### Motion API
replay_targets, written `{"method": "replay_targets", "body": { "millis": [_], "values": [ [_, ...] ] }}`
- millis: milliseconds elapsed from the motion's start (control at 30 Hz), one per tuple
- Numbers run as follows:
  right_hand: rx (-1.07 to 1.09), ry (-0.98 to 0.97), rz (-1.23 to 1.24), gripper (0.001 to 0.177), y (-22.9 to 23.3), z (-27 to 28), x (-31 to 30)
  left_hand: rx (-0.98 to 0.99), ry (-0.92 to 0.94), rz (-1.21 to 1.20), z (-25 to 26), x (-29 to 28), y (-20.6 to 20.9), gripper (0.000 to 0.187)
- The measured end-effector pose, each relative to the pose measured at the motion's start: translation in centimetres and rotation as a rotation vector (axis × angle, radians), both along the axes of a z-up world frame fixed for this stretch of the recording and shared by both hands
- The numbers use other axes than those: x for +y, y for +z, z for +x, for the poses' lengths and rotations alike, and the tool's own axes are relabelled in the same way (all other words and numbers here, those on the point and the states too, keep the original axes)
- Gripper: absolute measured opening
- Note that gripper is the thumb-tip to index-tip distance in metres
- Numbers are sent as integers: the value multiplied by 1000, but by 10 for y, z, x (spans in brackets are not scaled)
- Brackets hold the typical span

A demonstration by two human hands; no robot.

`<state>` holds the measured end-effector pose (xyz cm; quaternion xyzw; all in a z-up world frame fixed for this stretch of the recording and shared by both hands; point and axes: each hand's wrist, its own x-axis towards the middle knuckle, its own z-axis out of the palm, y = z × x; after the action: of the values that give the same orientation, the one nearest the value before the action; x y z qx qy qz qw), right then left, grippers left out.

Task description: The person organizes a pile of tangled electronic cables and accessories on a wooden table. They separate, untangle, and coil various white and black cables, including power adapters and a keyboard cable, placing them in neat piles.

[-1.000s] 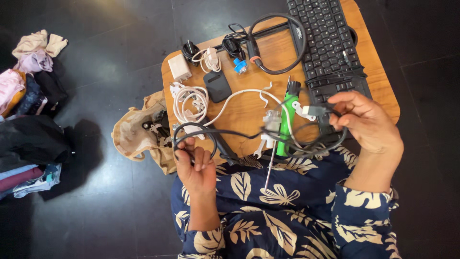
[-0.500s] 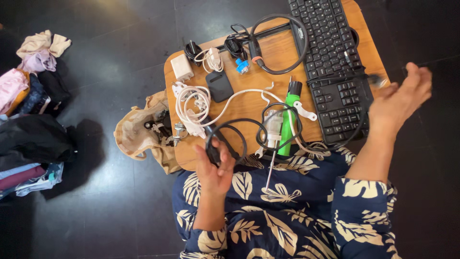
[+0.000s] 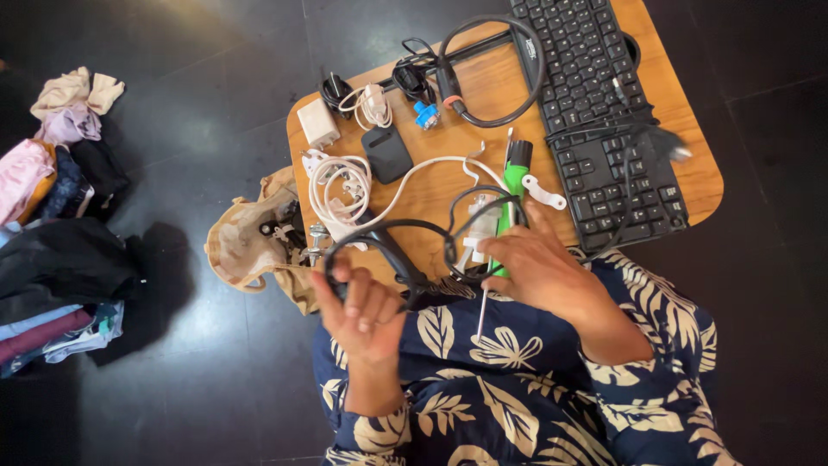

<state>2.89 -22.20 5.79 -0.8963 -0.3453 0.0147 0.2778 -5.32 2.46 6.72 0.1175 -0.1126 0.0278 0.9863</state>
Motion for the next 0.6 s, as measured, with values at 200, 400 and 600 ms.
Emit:
{"method": "replay_targets", "body": {
  "millis": [200, 400, 600],
  "values": [
    [80, 211, 483, 19, 3, 8, -45, -55, 137, -15, 18, 34, 17, 40],
    [38, -168, 1055, 9, -58, 2, -123, 142, 267, 67, 23, 53, -13, 39],
    [303, -229, 2130, 24, -123, 40, -221, 234, 451, 179, 33, 99, -41, 43]
  ]
}}
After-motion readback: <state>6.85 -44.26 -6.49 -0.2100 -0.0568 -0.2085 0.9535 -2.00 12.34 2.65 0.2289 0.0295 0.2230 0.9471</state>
